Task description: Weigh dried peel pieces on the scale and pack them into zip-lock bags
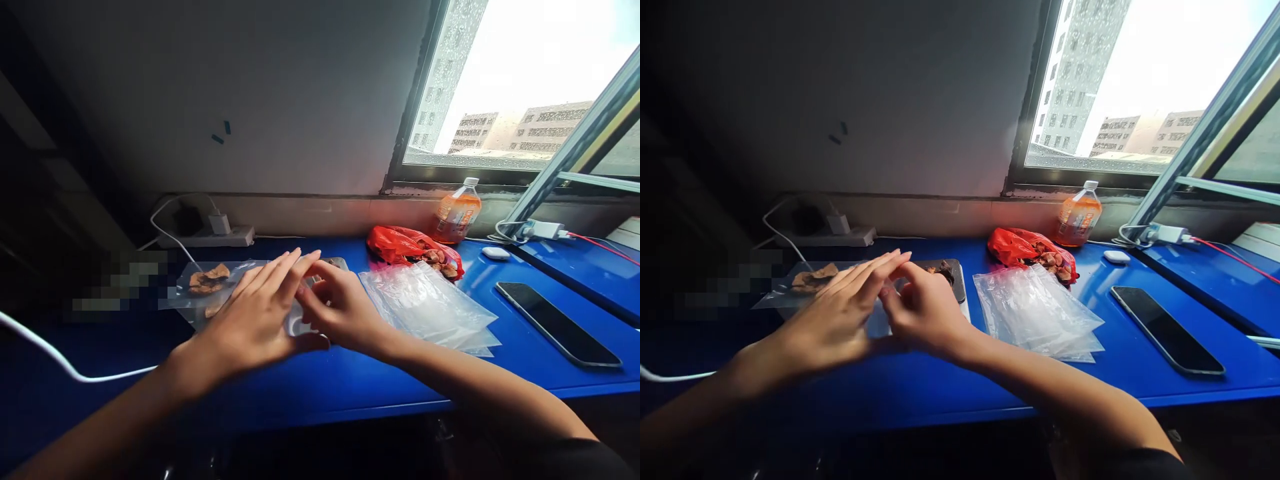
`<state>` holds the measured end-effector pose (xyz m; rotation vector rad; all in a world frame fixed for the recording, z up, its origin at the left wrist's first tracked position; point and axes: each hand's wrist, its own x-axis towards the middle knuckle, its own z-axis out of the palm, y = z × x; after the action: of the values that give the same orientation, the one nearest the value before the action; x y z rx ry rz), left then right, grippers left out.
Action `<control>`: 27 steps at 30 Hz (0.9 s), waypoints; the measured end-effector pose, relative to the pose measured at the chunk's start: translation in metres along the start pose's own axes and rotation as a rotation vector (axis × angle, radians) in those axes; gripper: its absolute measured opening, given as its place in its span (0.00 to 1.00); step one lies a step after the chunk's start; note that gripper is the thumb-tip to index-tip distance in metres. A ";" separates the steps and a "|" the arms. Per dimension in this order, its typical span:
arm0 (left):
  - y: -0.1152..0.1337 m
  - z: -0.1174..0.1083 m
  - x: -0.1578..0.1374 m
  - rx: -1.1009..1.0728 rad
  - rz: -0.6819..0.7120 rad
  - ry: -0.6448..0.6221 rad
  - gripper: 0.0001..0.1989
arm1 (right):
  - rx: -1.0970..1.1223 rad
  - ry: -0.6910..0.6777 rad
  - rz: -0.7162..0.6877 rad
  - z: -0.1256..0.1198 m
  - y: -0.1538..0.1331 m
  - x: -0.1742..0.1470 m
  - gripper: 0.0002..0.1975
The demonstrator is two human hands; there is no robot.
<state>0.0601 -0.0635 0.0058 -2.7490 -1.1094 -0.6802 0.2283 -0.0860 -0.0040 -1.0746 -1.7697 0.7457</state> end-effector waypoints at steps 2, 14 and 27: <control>0.000 0.006 0.000 0.001 -0.053 0.015 0.43 | 0.069 -0.061 -0.021 0.003 -0.004 0.005 0.07; -0.031 0.013 0.033 -0.196 -0.139 0.056 0.41 | -0.518 0.177 -0.019 -0.059 0.086 0.027 0.10; -0.030 0.043 0.013 -0.298 0.069 0.166 0.38 | -0.401 0.291 -0.069 -0.051 0.066 0.018 0.12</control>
<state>0.0632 -0.0227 -0.0289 -2.8838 -0.9418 -1.1231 0.2942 -0.0390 -0.0305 -1.3028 -1.7282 0.1771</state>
